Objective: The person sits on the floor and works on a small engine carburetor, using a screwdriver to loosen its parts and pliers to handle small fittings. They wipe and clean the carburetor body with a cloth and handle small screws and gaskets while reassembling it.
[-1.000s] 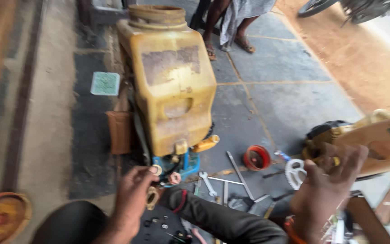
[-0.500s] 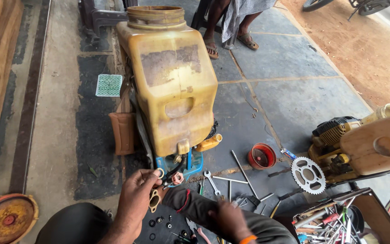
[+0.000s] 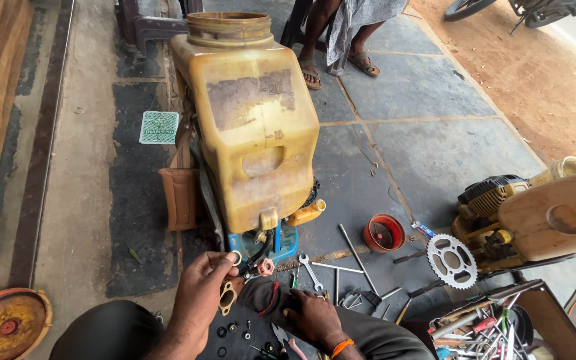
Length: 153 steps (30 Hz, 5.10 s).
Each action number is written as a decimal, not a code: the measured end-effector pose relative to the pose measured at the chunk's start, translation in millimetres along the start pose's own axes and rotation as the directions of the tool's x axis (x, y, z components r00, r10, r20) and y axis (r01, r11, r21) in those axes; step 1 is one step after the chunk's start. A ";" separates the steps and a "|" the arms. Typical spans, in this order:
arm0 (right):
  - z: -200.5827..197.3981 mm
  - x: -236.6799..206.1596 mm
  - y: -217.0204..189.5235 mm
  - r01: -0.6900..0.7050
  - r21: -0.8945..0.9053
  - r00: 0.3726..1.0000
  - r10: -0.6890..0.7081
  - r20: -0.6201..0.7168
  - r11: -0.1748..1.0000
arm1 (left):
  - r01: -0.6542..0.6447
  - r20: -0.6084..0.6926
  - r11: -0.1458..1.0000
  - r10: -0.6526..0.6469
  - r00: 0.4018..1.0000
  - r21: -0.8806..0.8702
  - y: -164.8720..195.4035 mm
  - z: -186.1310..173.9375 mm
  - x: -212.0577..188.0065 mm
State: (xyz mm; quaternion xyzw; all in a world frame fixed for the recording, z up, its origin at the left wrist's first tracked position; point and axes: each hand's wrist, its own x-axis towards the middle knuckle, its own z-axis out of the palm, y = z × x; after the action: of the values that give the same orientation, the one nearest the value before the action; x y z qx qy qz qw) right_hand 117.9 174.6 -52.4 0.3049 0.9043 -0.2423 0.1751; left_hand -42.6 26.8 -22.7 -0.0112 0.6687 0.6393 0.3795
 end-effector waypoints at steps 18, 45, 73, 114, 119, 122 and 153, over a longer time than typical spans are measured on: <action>-8.6 -4.9 -8.3 0.005 -0.011 1.000 -0.005 -0.003 1.000 | 0.137 -0.006 0.990 -0.137 0.991 0.033 15.9 -1.3 -7.2; -15.0 -11.6 -24.2 0.123 -0.118 0.991 -0.129 -0.042 0.985 | -0.286 0.053 0.948 0.295 0.954 -0.141 18.2 0.7 -22.4; 64.2 23.8 -128.3 0.452 -0.349 0.890 -0.385 0.245 0.821 | -0.254 0.030 0.942 0.267 0.963 -0.218 24.1 0.1 -15.3; 31.8 1.5 -117.2 -0.339 0.938 0.879 -0.332 0.342 0.068 | -0.144 0.014 0.975 0.149 0.989 -0.168 21.6 12.9 -13.5; 1.1 -13.2 -105.8 -0.254 0.959 0.951 -0.149 0.271 0.123 | -0.077 0.029 0.983 0.083 0.996 -0.165 16.3 19.5 -15.9; -9.0 -23.9 -93.7 -0.092 0.965 0.977 -0.166 0.135 0.245 | -0.130 0.046 0.980 0.139 0.989 -0.153 12.4 17.7 -16.3; -12.3 -21.0 -74.6 -0.066 0.992 0.997 -0.025 0.068 0.104 | -0.083 -0.026 0.991 0.081 0.996 -0.108 21.0 5.0 -16.8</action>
State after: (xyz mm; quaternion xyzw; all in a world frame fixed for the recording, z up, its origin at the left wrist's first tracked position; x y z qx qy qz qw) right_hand 84.1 119.6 -7.8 0.3476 0.4989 -0.7929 -0.0402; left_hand -38.7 27.0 4.5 -0.0112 0.6369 0.6895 0.3446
